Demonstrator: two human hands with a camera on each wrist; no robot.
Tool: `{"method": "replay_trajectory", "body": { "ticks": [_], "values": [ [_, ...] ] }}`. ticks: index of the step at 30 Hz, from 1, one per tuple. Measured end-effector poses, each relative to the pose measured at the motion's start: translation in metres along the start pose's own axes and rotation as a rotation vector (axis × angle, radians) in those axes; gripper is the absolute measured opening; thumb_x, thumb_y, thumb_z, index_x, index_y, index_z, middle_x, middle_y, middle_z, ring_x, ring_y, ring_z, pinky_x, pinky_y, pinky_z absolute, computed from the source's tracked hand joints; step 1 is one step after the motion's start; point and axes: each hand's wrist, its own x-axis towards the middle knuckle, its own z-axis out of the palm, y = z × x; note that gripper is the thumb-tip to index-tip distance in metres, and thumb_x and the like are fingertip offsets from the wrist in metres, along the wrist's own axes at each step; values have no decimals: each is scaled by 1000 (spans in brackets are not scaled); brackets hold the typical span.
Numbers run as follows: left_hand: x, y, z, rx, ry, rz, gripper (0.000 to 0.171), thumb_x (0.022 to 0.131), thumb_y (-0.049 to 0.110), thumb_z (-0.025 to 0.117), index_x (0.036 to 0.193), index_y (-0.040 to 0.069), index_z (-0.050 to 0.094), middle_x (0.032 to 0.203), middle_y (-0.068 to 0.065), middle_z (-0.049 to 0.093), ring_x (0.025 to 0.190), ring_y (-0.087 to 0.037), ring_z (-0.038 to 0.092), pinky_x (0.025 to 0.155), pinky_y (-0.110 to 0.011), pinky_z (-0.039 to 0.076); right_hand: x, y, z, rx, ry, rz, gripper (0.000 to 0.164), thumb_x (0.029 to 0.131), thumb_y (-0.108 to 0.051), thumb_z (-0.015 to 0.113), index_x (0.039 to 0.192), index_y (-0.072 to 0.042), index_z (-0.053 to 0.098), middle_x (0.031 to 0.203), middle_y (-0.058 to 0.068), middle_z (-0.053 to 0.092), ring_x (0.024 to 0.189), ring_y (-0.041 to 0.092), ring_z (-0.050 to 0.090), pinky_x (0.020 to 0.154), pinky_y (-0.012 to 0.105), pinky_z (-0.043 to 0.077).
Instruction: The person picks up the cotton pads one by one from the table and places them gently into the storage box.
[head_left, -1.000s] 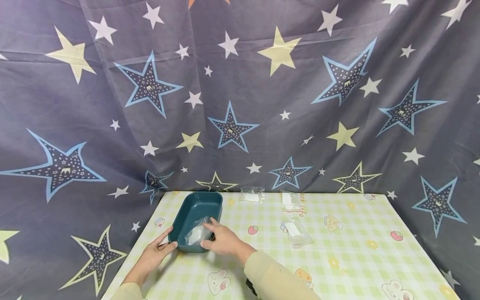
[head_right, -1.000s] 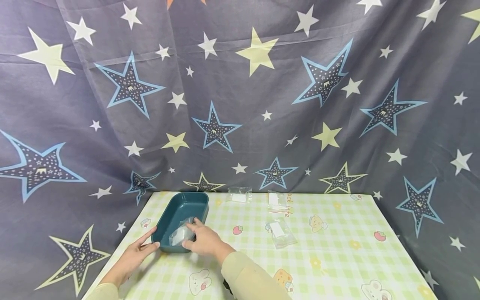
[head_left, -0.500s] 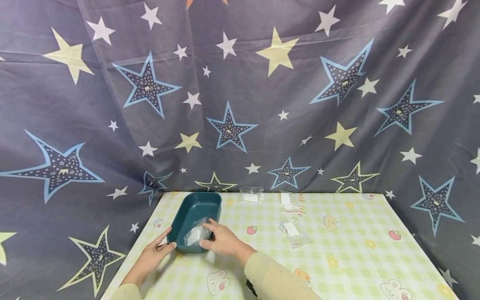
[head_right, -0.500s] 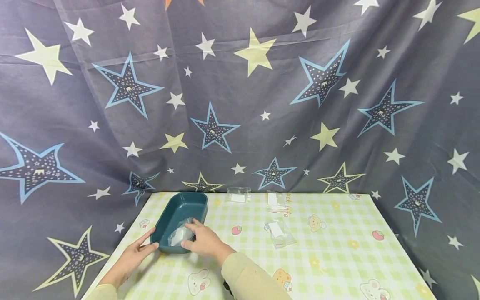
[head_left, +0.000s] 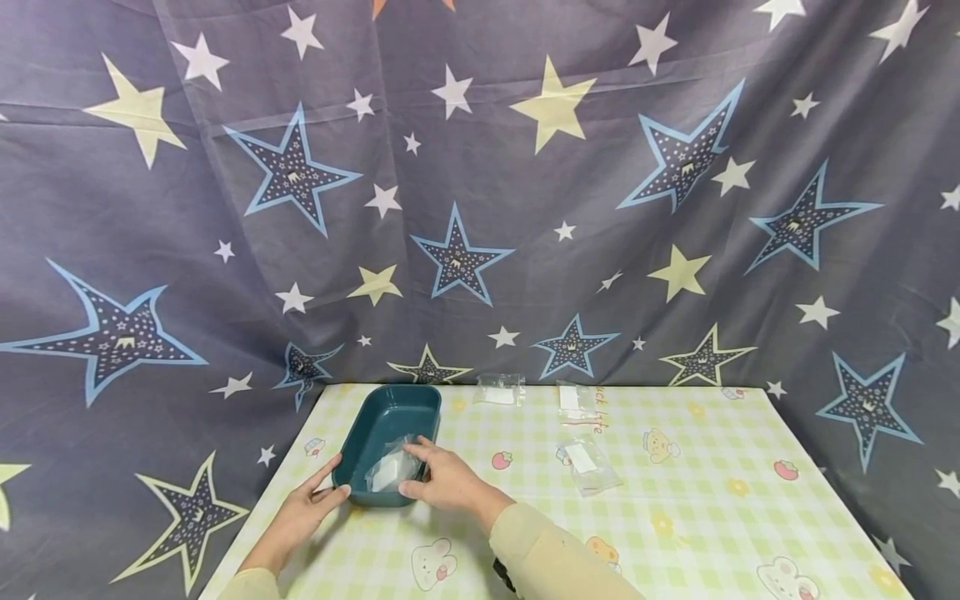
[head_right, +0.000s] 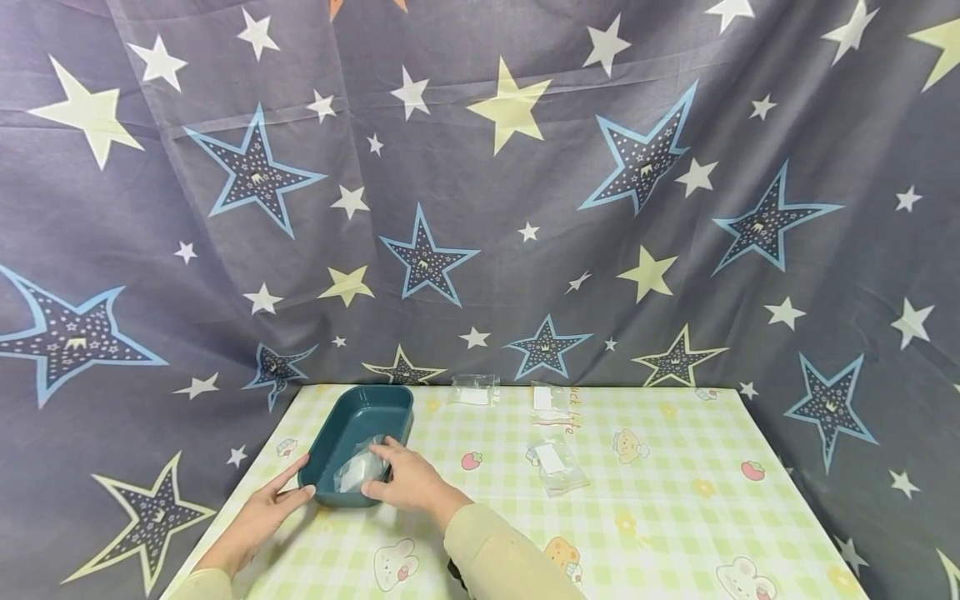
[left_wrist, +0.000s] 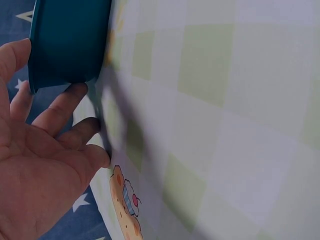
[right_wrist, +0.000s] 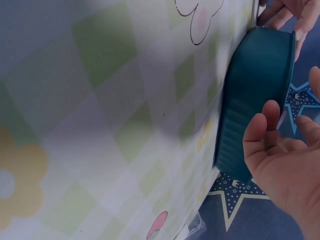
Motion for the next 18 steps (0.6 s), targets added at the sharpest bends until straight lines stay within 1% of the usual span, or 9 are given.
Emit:
{"method": "replay_trajectory", "body": {
  "ticks": [7, 8, 10, 11, 13, 15, 17, 18],
  "values": [
    [-1, 1, 0, 9, 1, 5, 83, 102, 55, 69, 171, 28, 30, 157, -32, 52, 149, -48, 51, 120, -68, 43, 0, 1, -1, 20, 3, -3, 70, 102, -39, 73, 164, -21, 47, 177, 15, 30, 88, -5, 62, 97, 26, 53],
    [-1, 1, 0, 11, 0, 6, 83, 102, 55, 68, 171, 28, 30, 157, -32, 51, 149, -48, 50, 120, -68, 43, 0, 1, -1, 23, 3, -4, 70, 102, -38, 73, 164, -22, 47, 177, 15, 30, 87, -5, 61, 97, 26, 52],
    [-1, 2, 0, 16, 0, 5, 84, 102, 55, 68, 171, 28, 30, 158, -33, 51, 149, -48, 50, 120, -68, 43, -1, 0, -1, 30, 7, -7, 69, 101, -38, 74, 163, -21, 48, 177, 16, 30, 88, 0, 64, 95, 27, 53],
    [-1, 2, 0, 16, -2, 4, 84, 102, 55, 68, 171, 28, 30, 158, -33, 51, 149, -49, 50, 120, -67, 43, -1, 0, -2, 28, 8, -8, 69, 101, -38, 74, 163, -21, 48, 177, 16, 30, 90, 3, 67, 96, 28, 54],
    [-1, 2, 0, 17, -3, 3, 84, 102, 56, 68, 171, 28, 29, 158, -33, 51, 149, -49, 50, 120, -67, 43, -2, 0, -2, 15, 17, -3, 70, 100, -40, 74, 163, -23, 48, 176, 15, 31, 110, 10, 71, 105, 30, 54],
    [-2, 2, 0, 17, -4, 2, 84, 102, 56, 68, 171, 28, 29, 157, -33, 51, 149, -49, 50, 120, -68, 43, -3, 1, -3, 20, 23, -1, 71, 100, -39, 75, 163, -22, 49, 176, 15, 32, 116, 18, 72, 109, 35, 54],
    [-2, 2, 0, 15, -4, 1, 84, 102, 56, 68, 171, 28, 29, 156, -33, 52, 149, -49, 50, 120, -68, 43, -4, 1, -4, 13, 29, 1, 72, 99, -39, 76, 163, -21, 48, 176, 15, 32, 121, 20, 71, 116, 39, 51],
    [-2, 2, 0, 14, -3, 0, 85, 102, 57, 68, 171, 28, 29, 156, -33, 52, 149, -49, 50, 120, -68, 43, -4, 1, -4, 13, 29, 4, 72, 99, -39, 76, 163, -21, 48, 176, 15, 32, 120, 21, 71, 117, 40, 50]
  ]
}}
